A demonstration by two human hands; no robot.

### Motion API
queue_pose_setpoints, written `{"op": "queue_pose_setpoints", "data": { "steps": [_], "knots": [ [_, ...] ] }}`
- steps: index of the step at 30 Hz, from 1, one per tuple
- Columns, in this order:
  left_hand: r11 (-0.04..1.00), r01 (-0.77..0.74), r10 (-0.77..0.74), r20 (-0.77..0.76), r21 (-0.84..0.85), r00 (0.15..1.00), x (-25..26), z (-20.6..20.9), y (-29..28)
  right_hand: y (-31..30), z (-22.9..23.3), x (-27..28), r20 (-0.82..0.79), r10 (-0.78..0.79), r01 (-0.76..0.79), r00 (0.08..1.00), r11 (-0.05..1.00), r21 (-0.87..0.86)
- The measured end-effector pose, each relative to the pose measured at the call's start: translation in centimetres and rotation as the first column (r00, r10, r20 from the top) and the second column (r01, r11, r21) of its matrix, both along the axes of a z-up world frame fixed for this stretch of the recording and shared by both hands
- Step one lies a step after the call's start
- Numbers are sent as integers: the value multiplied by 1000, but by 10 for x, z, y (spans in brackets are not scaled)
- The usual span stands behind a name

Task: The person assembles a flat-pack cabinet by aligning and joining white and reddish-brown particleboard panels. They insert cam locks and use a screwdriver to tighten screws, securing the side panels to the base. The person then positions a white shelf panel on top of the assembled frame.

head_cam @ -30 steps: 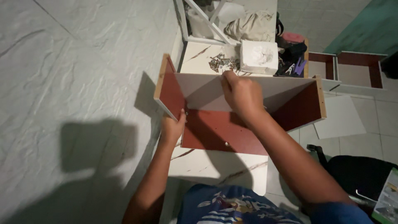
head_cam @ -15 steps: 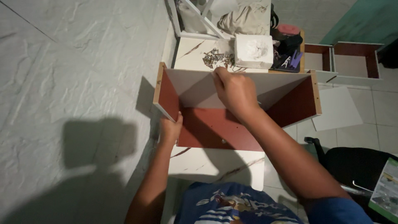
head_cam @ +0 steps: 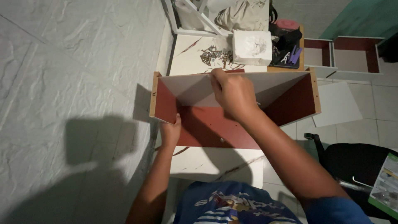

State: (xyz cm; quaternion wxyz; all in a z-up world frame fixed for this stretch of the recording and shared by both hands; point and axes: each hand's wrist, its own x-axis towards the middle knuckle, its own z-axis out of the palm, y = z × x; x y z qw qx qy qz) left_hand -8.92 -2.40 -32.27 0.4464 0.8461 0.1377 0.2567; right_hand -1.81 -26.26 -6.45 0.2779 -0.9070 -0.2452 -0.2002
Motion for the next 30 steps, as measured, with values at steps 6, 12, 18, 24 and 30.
{"op": "queue_pose_setpoints", "data": {
  "steps": [6, 12, 18, 24, 30],
  "knots": [
    [999, 12, -14, 43, 39, 999, -1, -8, -2, -4, 5, -2, -40, 36, -34, 999, 999, 39],
    [895, 369, -430, -266, -250, 863, -8, 53, 23, -3, 8, 1, 22, 16, -17, 1000, 999, 37],
    [594, 659, -548, 366, -462, 752, 5, 235, 36, -2, 6, 3, -47, -25, 26, 999, 1000, 16],
    [795, 511, -536, -15, 327, 844, 35, 261, 3, -2, 5, 4, -34, -10, 10, 999, 1000, 24],
    [748, 467, -477, -106, 472, 872, 39, 262, 0, -3, 4, 10, -40, 4, -3, 999, 1000, 6]
  ]
}}
